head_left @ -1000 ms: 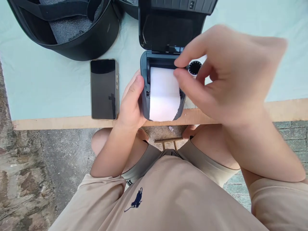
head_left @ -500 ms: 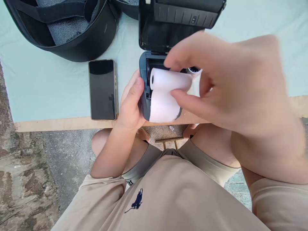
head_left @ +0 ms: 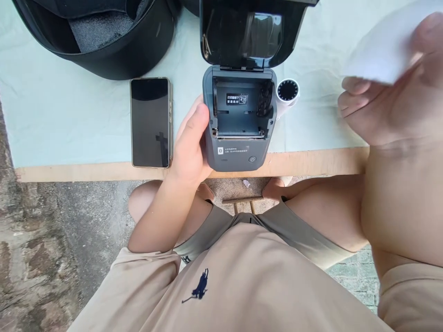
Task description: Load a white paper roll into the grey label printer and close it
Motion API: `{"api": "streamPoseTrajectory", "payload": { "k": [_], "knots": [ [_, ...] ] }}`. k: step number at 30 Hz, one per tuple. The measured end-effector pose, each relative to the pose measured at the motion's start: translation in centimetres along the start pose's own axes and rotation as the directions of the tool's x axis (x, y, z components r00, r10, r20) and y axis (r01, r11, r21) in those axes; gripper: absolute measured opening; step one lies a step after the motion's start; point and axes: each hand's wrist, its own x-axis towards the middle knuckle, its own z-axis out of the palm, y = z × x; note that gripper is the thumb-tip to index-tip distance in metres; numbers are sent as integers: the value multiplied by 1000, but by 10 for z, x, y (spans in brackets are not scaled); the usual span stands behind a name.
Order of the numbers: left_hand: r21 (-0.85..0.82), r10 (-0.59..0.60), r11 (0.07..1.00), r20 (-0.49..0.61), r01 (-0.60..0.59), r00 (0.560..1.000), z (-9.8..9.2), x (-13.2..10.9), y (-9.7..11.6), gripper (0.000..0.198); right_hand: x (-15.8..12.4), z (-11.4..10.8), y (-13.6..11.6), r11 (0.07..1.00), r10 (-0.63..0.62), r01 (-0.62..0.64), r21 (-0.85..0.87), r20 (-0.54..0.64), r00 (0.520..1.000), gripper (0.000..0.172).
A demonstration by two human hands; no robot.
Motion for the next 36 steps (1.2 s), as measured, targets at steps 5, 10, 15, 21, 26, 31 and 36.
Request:
{"api": "streamPoseTrajectory", "payload": {
  "k": [5, 10, 15, 21, 26, 31, 36],
  "knots": [
    [57, -50, 997, -38, 52, 998, 2, 0, 3, 35, -13, 15, -12, 976, 23, -21, 216, -7, 1000, 32],
    [45, -55, 997, -57, 58, 997, 4, -1, 4, 37, -15, 7, -8, 930, -338, 330, -163, -29, 941, 40],
    [64, -86, 994, -69, 91, 994, 2, -1, 5, 38, -13, 8, -2, 867, -267, 239, -437, -2, 964, 66],
    [-5, 14, 1000, -43, -14, 999, 5, 1, 5, 46, -17, 7, -5, 791, -527, 466, -397, -55, 848, 69],
    [-12, 18, 1000, -85, -19, 996, 6, 0, 6, 57, -34, 31, -39, 728, -560, 541, -422, 89, 823, 57],
    [41, -4, 999, -148, 11, 989, -2, -3, 0, 64, -33, 65, -55, 770, -302, 396, -500, 261, 917, 45],
    [43, 2, 999, -131, 4, 991, -7, -1, -3, 62, -25, 73, -46, 861, -150, 237, -450, 221, 964, 49]
  ]
}}
